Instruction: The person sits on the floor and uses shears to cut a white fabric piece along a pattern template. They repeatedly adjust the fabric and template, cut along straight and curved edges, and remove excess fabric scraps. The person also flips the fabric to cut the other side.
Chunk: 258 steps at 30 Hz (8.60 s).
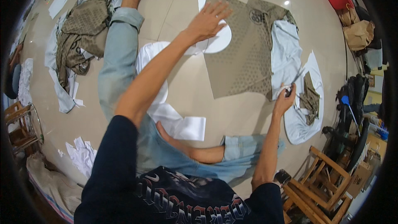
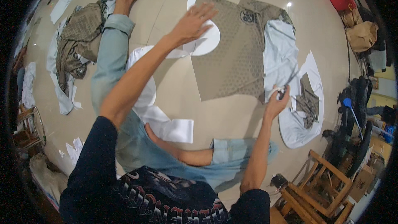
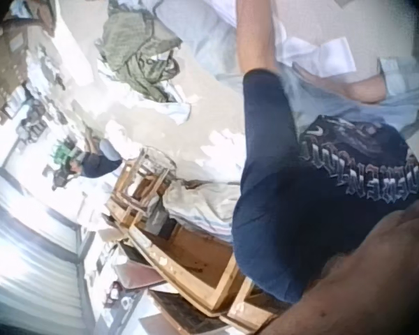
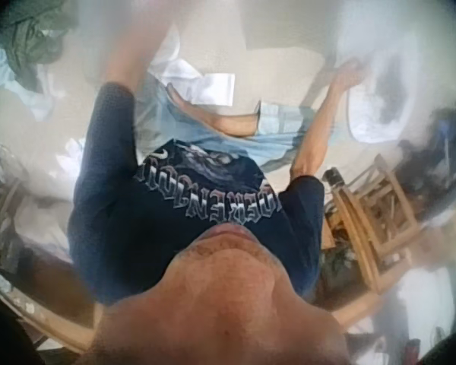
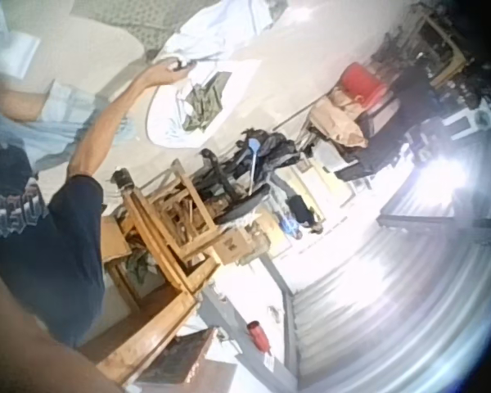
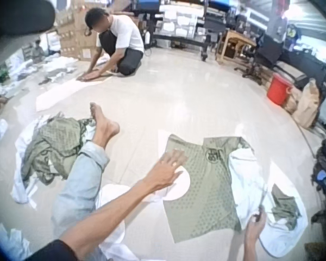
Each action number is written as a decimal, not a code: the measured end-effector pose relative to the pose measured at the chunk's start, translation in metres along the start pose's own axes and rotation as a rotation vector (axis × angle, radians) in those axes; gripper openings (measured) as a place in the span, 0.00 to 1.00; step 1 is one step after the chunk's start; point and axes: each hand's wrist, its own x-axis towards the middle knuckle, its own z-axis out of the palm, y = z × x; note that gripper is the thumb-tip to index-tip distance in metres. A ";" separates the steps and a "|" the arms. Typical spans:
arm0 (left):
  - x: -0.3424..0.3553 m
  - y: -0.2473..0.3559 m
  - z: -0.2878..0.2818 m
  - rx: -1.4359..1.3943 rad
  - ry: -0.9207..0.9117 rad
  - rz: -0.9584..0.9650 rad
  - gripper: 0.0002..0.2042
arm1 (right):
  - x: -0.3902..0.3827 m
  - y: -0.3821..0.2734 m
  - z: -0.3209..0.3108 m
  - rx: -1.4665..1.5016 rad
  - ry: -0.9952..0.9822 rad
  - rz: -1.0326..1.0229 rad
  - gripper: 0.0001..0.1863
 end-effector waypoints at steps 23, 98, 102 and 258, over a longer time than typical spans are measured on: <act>-0.076 0.006 0.022 0.111 -0.271 -0.248 0.35 | 0.044 -0.017 0.076 -0.171 -0.208 -0.396 0.30; -0.194 0.167 -0.040 -0.076 -0.326 -0.210 0.30 | -0.254 -0.146 0.014 1.140 -0.443 0.901 0.30; -0.194 0.173 -0.042 -0.078 -0.384 -0.161 0.30 | -0.244 -0.142 0.006 1.126 -0.454 0.899 0.29; -0.177 0.063 -0.046 0.018 -0.475 -0.459 0.43 | -0.205 -0.162 0.045 1.223 -0.592 0.903 0.33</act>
